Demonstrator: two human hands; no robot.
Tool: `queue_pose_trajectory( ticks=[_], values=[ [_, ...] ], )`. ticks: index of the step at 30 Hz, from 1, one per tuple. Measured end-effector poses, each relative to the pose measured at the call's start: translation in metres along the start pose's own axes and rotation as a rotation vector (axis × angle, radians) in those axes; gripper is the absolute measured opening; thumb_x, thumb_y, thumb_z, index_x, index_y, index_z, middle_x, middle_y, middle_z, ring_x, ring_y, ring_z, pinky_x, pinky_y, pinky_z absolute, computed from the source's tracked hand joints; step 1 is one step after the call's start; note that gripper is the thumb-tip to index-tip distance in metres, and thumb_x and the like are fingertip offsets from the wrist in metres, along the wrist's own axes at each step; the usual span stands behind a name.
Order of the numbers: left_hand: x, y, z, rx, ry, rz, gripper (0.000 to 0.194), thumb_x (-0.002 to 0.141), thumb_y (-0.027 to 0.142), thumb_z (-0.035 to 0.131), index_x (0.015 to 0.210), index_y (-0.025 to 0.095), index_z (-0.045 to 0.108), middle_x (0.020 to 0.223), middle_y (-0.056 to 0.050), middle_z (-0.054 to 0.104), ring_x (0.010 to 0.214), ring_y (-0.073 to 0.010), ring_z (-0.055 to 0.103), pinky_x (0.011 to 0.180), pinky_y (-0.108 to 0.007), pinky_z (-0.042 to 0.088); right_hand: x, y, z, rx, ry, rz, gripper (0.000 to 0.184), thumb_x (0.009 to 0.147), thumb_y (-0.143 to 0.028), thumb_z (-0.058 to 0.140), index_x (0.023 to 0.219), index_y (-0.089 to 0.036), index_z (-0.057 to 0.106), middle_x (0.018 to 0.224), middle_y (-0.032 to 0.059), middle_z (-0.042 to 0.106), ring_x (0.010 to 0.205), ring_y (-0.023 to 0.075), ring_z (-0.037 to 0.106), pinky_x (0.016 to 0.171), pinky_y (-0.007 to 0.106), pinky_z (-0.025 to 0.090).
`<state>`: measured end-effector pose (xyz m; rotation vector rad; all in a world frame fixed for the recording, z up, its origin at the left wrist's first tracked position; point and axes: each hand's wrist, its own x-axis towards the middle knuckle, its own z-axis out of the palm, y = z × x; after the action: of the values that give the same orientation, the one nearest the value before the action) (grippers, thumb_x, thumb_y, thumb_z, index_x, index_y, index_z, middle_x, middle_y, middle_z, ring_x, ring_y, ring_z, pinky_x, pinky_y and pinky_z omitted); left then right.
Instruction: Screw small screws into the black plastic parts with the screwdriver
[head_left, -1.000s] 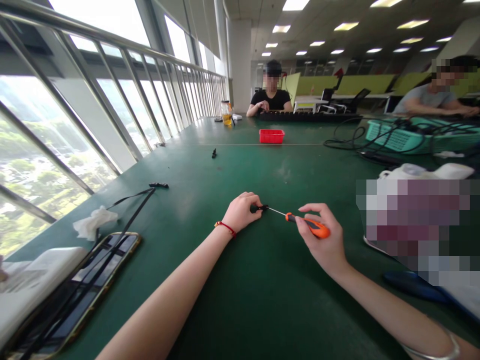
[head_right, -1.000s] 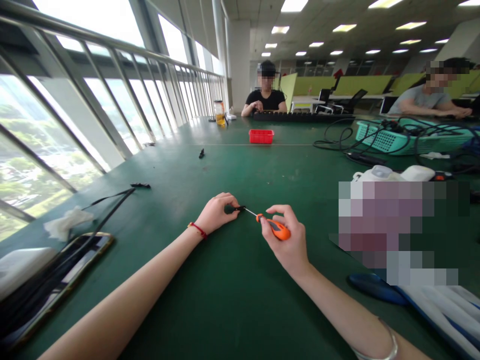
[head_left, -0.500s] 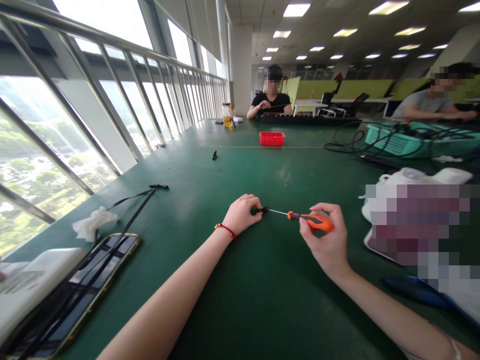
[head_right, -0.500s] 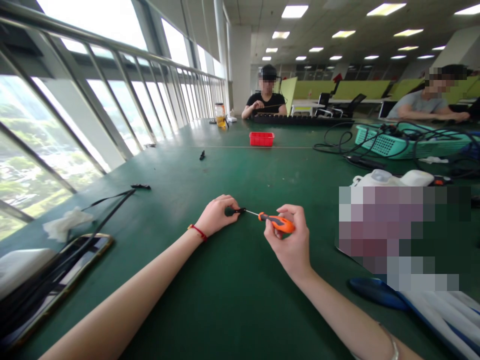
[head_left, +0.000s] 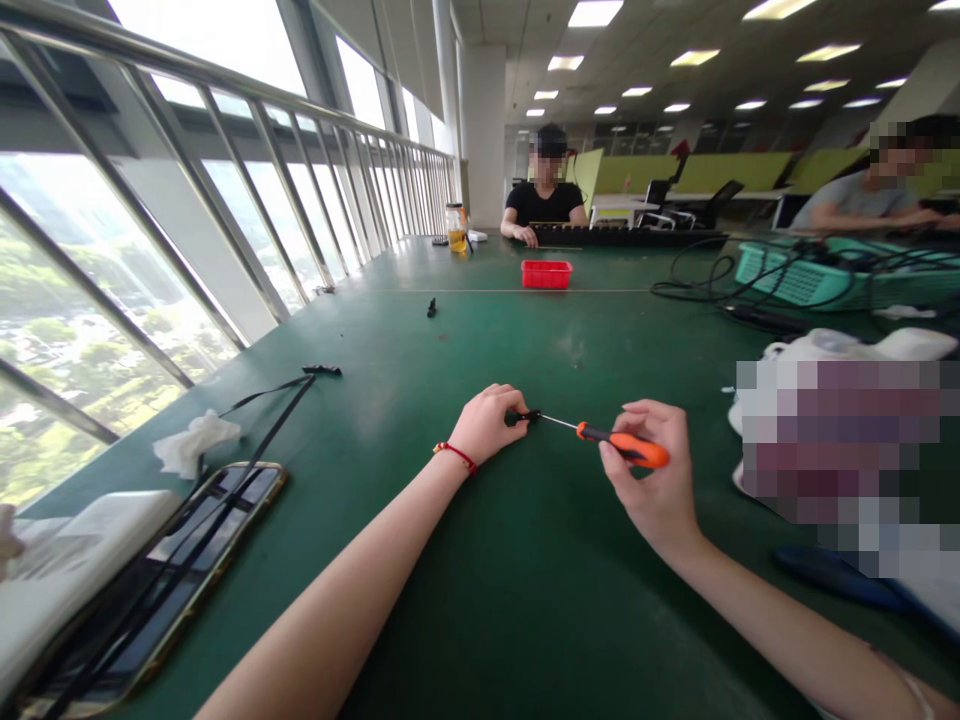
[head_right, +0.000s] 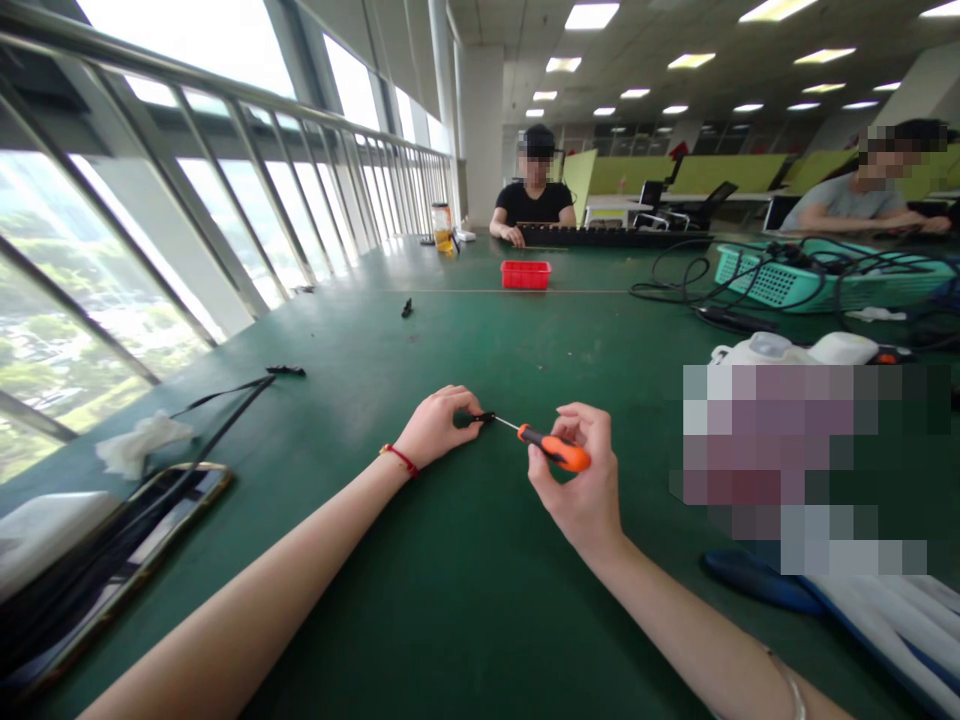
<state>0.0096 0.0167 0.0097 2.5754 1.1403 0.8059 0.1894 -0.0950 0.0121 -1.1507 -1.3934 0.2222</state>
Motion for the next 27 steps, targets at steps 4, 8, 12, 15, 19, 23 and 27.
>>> queue_pose_trajectory(
  ticks=[4, 8, 12, 15, 19, 23, 27],
  values=[
    [0.0001, -0.0003, 0.0004, -0.005, -0.003, 0.002, 0.003, 0.071, 0.018, 0.057, 0.073, 0.019, 0.058, 0.083, -0.001, 0.063, 0.083, -0.0177, 0.056, 0.076, -0.029, 0.046, -0.0022, -0.0024, -0.0009, -0.007, -0.115, 0.084, 0.014, 0.081, -0.027, 0.055, 0.092, -0.022, 0.050, 0.056, -0.0071, 0.044, 0.042, 0.0087, 0.041, 0.040, 0.022, 0.033],
    [0.0002, -0.0014, 0.0009, -0.022, 0.002, 0.000, 0.002, 0.071, 0.018, 0.058, 0.073, 0.019, 0.058, 0.082, -0.001, 0.063, 0.082, -0.0175, 0.056, 0.076, -0.030, 0.046, 0.0005, -0.0019, -0.0008, -0.029, -0.010, -0.019, 0.023, 0.075, -0.021, 0.059, 0.095, -0.022, 0.049, 0.069, -0.0037, 0.050, 0.056, 0.0106, 0.051, 0.051, 0.024, 0.043],
    [0.0002, -0.0033, 0.0016, -0.042, 0.004, -0.007, 0.003, 0.070, 0.017, 0.058, 0.073, 0.019, 0.058, 0.082, -0.001, 0.064, 0.082, -0.0173, 0.056, 0.077, -0.029, 0.047, 0.0017, -0.0006, -0.0001, 0.010, -0.016, -0.017, 0.030, 0.075, -0.022, 0.060, 0.101, -0.022, 0.046, 0.069, -0.0042, 0.050, 0.058, 0.0117, 0.052, 0.056, 0.025, 0.045],
    [0.0003, -0.0047, 0.0024, -0.047, 0.003, -0.010, 0.004, 0.070, 0.018, 0.058, 0.074, 0.019, 0.059, 0.082, -0.001, 0.064, 0.083, -0.0173, 0.057, 0.077, -0.029, 0.047, -0.0001, -0.0016, -0.0008, -0.004, -0.140, 0.061, 0.014, 0.080, -0.025, 0.055, 0.092, -0.022, 0.050, 0.052, -0.0083, 0.042, 0.041, 0.0086, 0.040, 0.040, 0.021, 0.032],
    [0.0005, -0.0044, 0.0023, -0.042, -0.002, -0.018, 0.003, 0.070, 0.019, 0.058, 0.074, 0.019, 0.059, 0.082, -0.001, 0.064, 0.083, -0.0174, 0.057, 0.077, -0.030, 0.047, 0.0001, -0.0005, -0.0019, 0.011, -0.076, -0.007, 0.025, 0.075, -0.019, 0.059, 0.097, -0.022, 0.048, 0.064, -0.0055, 0.049, 0.052, 0.0098, 0.048, 0.050, 0.023, 0.041],
    [0.0002, -0.0036, 0.0016, -0.043, -0.002, -0.053, 0.003, 0.071, 0.020, 0.059, 0.074, 0.019, 0.060, 0.082, 0.000, 0.065, 0.083, -0.0171, 0.058, 0.077, -0.029, 0.047, 0.0008, 0.0027, -0.0037, 0.025, -0.178, 0.039, 0.021, 0.079, -0.021, 0.056, 0.098, -0.022, 0.049, 0.062, -0.0060, 0.048, 0.050, 0.0092, 0.046, 0.050, 0.023, 0.040],
    [0.0000, -0.0043, 0.0015, -0.039, -0.003, -0.063, 0.005, 0.071, 0.022, 0.059, 0.075, 0.019, 0.061, 0.083, 0.000, 0.065, 0.083, -0.0171, 0.058, 0.076, -0.030, 0.047, -0.0005, 0.0028, -0.0047, 0.032, -0.315, 0.110, 0.007, 0.084, -0.025, 0.049, 0.089, -0.021, 0.053, 0.053, -0.0068, 0.047, 0.040, 0.0074, 0.038, 0.039, 0.021, 0.030]
  ],
)
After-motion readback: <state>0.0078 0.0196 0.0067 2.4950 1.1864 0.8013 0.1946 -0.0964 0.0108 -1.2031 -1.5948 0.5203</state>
